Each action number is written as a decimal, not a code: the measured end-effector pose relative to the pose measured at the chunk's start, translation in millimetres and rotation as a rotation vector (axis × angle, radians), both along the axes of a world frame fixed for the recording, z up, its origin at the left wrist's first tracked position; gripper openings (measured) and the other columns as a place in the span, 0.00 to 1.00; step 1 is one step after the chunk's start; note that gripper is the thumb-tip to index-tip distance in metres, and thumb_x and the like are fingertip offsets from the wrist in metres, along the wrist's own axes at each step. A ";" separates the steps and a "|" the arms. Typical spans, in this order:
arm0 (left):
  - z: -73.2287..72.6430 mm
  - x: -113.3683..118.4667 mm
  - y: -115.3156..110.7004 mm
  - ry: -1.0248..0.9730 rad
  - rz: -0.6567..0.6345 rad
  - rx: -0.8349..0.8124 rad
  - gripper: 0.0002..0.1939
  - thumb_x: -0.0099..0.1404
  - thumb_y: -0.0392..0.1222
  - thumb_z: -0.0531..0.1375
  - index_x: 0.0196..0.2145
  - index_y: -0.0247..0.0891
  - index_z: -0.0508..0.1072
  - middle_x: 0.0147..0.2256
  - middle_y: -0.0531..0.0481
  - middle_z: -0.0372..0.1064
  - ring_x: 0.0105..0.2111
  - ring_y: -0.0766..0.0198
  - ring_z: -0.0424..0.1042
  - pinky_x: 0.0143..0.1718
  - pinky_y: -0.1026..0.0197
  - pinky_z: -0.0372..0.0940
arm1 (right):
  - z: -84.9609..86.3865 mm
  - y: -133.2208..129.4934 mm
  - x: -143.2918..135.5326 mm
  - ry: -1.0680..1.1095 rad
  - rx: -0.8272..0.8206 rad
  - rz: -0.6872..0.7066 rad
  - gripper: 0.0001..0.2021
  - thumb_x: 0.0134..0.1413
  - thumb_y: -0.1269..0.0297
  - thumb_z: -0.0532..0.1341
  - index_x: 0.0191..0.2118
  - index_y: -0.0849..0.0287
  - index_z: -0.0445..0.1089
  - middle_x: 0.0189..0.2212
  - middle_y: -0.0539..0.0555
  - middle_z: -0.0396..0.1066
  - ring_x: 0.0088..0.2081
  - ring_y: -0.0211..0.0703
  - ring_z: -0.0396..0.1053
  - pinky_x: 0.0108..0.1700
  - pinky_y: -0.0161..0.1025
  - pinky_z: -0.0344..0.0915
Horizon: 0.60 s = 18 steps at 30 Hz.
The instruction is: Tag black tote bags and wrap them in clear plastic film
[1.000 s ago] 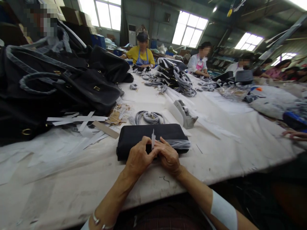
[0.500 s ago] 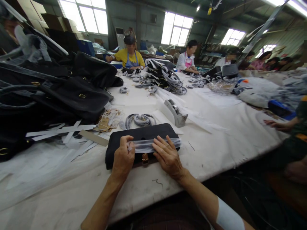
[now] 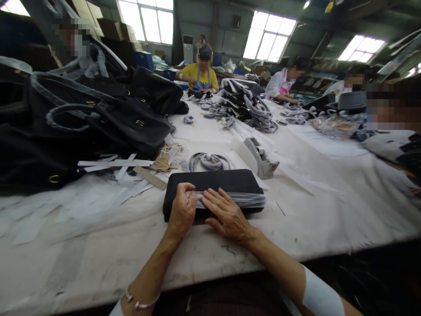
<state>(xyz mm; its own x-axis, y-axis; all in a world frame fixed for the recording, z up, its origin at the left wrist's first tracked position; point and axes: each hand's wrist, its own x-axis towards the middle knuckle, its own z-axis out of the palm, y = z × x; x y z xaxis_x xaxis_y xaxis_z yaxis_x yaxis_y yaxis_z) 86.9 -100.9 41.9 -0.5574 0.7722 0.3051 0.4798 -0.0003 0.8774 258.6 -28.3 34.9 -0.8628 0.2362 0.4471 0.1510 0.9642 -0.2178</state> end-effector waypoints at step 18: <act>-9.0 -26.6 -106.1 -1.300 0.331 0.253 0.07 0.65 0.30 0.55 0.42 0.32 0.69 0.47 0.37 0.71 0.48 0.58 0.73 0.51 0.57 0.68 | -14.0 8.5 0.8 -0.090 0.213 0.053 0.26 0.61 0.60 0.57 0.64 0.53 0.56 0.65 0.53 0.54 0.66 0.53 0.48 0.65 0.59 0.49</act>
